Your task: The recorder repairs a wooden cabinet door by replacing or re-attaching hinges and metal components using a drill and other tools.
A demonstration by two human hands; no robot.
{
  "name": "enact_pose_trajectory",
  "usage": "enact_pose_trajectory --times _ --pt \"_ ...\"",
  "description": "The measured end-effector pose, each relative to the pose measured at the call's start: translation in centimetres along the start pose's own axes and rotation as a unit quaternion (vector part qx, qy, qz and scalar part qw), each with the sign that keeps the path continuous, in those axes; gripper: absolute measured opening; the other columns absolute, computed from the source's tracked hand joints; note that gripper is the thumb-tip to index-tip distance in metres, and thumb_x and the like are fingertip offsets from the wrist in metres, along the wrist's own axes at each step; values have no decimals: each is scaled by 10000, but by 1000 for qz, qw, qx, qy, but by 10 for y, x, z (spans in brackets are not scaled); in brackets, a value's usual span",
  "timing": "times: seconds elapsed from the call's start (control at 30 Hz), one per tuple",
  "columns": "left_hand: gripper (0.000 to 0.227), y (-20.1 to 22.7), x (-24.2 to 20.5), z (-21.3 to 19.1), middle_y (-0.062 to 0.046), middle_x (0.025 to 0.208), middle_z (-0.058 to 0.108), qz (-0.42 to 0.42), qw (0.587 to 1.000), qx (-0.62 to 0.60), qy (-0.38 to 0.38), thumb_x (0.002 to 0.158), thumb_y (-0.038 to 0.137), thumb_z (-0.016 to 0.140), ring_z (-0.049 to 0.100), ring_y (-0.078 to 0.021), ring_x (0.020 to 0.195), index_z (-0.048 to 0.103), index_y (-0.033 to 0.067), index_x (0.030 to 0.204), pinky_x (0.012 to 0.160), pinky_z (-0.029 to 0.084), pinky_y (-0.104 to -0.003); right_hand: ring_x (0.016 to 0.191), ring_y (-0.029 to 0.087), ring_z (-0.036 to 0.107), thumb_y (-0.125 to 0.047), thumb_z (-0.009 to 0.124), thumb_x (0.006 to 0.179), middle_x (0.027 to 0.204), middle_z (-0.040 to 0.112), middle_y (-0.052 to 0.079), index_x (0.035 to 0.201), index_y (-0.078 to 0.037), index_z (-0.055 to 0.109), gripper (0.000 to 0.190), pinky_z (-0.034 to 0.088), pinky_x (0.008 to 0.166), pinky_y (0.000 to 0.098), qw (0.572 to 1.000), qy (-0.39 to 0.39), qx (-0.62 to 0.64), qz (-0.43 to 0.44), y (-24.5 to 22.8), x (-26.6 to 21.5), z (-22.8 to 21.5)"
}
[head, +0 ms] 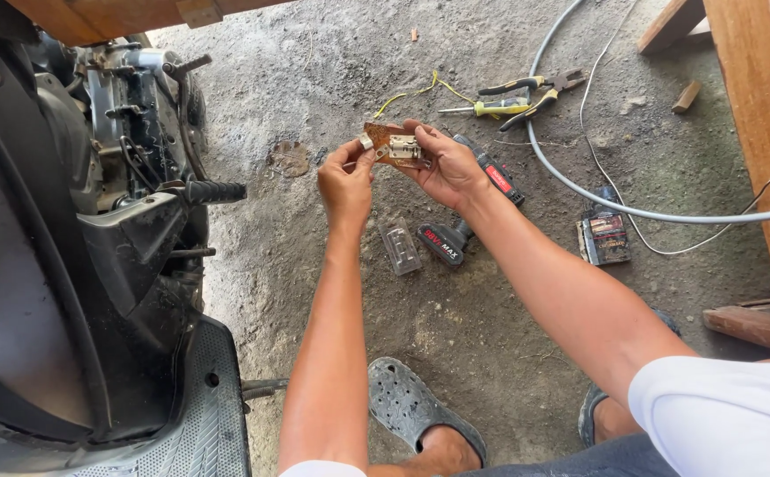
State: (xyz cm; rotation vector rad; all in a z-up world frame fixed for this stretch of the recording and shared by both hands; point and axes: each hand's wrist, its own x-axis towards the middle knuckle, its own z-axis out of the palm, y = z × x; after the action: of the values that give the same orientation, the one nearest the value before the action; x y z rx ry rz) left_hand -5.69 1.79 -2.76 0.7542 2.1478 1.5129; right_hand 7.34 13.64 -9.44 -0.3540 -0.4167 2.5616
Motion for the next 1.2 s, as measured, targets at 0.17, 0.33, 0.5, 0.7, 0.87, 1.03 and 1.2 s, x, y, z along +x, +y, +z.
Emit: enact_pose_trajectory --times 0.17,0.33,0.5,0.7,0.87,1.03,1.2 --pt "205 -12 16 -12 -77 990 752 -84 987 -132 -41 953 116 703 727 -126 835 751 35 1135 668 645 -273 1206 333 670 -164 477 1094 1385 608 200 1325 -17 521 277 583 1059 458 1000 2 12 1 -4 -3 7" --pt "228 -1 10 -11 -95 994 749 -86 983 -159 -36 935 91 703 760 -137 843 732 -6 1140 657 659 -279 1211 340 665 -161 473 1091 1378 605 205 1329 -16 519 282 580 1070 468 1000 13 17 1 -6 -4 7" --pt "215 10 2 -8 -100 1002 757 -64 995 -38 -60 911 87 737 760 -136 797 744 14 1113 598 626 -254 1207 338 664 -167 484 1086 1375 609 198 1335 -29 518 286 580 1058 466 1000 18 -1 0 -5 -3 4" --pt "209 24 3 -8 -59 897 783 -34 989 124 -78 906 143 745 723 -101 609 774 82 1104 490 621 -227 1203 339 669 -177 501 1080 1360 622 193 1321 -35 523 280 587 1048 472 1000 18 -10 -4 -6 -5 11" --pt "206 27 3 -9 -38 858 789 -51 987 129 -83 913 181 735 716 -84 604 786 121 1103 488 599 -233 1190 334 676 -177 507 1078 1348 632 190 1309 -39 525 270 592 1040 477 1000 24 -12 -7 -7 -4 14" --pt "166 23 6 -9 -26 862 794 -11 979 185 -83 921 186 736 720 -109 656 799 130 1064 565 600 -281 1162 321 688 -183 515 1075 1325 641 185 1308 -38 529 275 605 1019 472 999 39 -14 -13 -5 -2 10" --pt "119 21 13 -8 -16 853 788 -20 959 252 -131 866 201 794 725 -120 717 795 118 952 674 586 -315 1143 298 695 -166 538 1065 1300 652 173 1321 -47 530 282 619 994 444 998 55 -38 -20 -5 -2 11"
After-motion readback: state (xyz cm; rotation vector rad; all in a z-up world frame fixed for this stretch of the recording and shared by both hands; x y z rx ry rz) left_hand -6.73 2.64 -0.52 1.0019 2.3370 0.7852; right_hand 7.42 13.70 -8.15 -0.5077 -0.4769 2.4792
